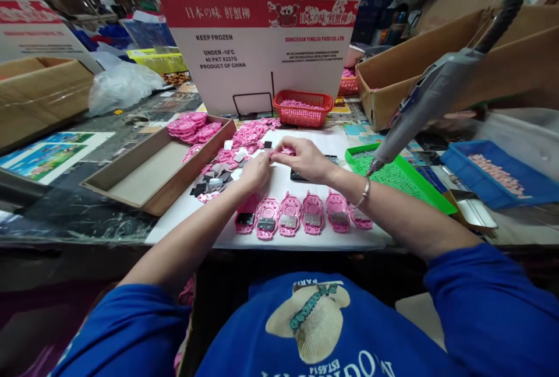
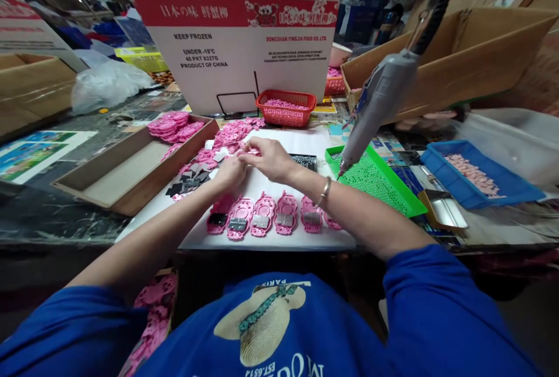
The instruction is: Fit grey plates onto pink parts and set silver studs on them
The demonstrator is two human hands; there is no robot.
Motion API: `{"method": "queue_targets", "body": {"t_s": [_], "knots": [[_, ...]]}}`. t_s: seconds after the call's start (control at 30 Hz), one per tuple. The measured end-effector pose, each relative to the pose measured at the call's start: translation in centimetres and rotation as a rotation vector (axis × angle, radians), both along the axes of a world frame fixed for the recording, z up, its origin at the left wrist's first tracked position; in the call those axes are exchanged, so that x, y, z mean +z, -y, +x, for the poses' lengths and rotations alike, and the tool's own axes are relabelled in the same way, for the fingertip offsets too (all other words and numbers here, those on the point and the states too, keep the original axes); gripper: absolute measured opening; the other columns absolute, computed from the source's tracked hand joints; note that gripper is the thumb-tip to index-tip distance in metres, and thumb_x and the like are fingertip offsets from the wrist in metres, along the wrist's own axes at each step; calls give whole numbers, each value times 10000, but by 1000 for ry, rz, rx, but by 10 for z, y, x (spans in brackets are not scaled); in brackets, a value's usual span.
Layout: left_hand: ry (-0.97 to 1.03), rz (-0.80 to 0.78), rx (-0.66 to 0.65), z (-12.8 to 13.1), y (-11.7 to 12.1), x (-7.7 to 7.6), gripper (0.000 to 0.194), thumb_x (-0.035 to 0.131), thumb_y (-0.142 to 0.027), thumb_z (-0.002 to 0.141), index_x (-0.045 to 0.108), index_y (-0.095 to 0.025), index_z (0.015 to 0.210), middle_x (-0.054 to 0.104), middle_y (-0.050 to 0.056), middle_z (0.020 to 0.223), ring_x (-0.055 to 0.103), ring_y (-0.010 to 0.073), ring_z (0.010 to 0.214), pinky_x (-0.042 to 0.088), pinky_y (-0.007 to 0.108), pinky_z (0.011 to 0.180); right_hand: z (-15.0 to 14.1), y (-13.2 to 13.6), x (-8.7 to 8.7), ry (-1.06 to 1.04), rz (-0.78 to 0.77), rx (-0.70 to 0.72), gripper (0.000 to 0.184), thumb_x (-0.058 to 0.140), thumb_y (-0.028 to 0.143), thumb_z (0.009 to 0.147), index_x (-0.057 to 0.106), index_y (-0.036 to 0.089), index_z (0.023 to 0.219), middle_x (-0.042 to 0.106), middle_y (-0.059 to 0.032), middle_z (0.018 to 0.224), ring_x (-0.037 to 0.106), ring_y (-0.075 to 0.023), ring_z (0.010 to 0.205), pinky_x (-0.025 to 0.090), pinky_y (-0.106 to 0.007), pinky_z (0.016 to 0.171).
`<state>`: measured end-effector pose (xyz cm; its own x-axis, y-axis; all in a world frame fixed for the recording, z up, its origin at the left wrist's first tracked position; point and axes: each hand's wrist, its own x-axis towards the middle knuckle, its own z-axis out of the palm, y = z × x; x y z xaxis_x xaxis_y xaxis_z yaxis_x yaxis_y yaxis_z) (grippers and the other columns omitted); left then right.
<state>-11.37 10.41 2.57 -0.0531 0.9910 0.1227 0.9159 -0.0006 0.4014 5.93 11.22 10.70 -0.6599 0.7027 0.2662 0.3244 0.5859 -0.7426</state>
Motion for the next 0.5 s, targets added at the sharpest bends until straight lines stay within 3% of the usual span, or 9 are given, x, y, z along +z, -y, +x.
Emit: {"method": "queue_targets", "body": {"t_s": [0.07,0.17,0.33,0.4,0.5], "knots": [[232,1,81,-1,1,7,79,459,-172,890,538,-179,893,639,91,930,596,219,935,440,298,806,22,7,-2,-25,-46,-38,164,600,292,871,641,134,875,622,-20,782,508,-117,706,398,-268,679],[638,-53,164,3,6,28,135,433,-165,882,448,-194,751,537,31,706,518,140,657,407,234,603,54,15,-5,-45,-110,-75,172,629,328,848,657,158,847,629,-12,755,514,-119,683,402,-285,667],[1278,-170,94,36,36,67,142,391,-167,858,386,-195,718,438,-14,638,368,63,474,221,150,405,76,33,-7,-103,-134,-71,188,658,373,843,649,187,823,628,4,729,520,-113,659,424,-292,665],[1459,-250,50,57,53,70,103,412,-187,831,419,-190,728,449,-15,629,373,59,446,200,141,371,73,43,-9,-161,-150,-17,184,663,375,844,647,193,837,655,-1,778,556,-118,693,446,-293,687],[1626,-395,27,84,78,60,84,481,-215,769,456,-183,695,423,-33,547,359,67,380,204,147,322,67,59,-16,-264,-186,69,169,656,372,857,637,204,860,675,-11,842,612,-133,760,479,-304,731]]}}
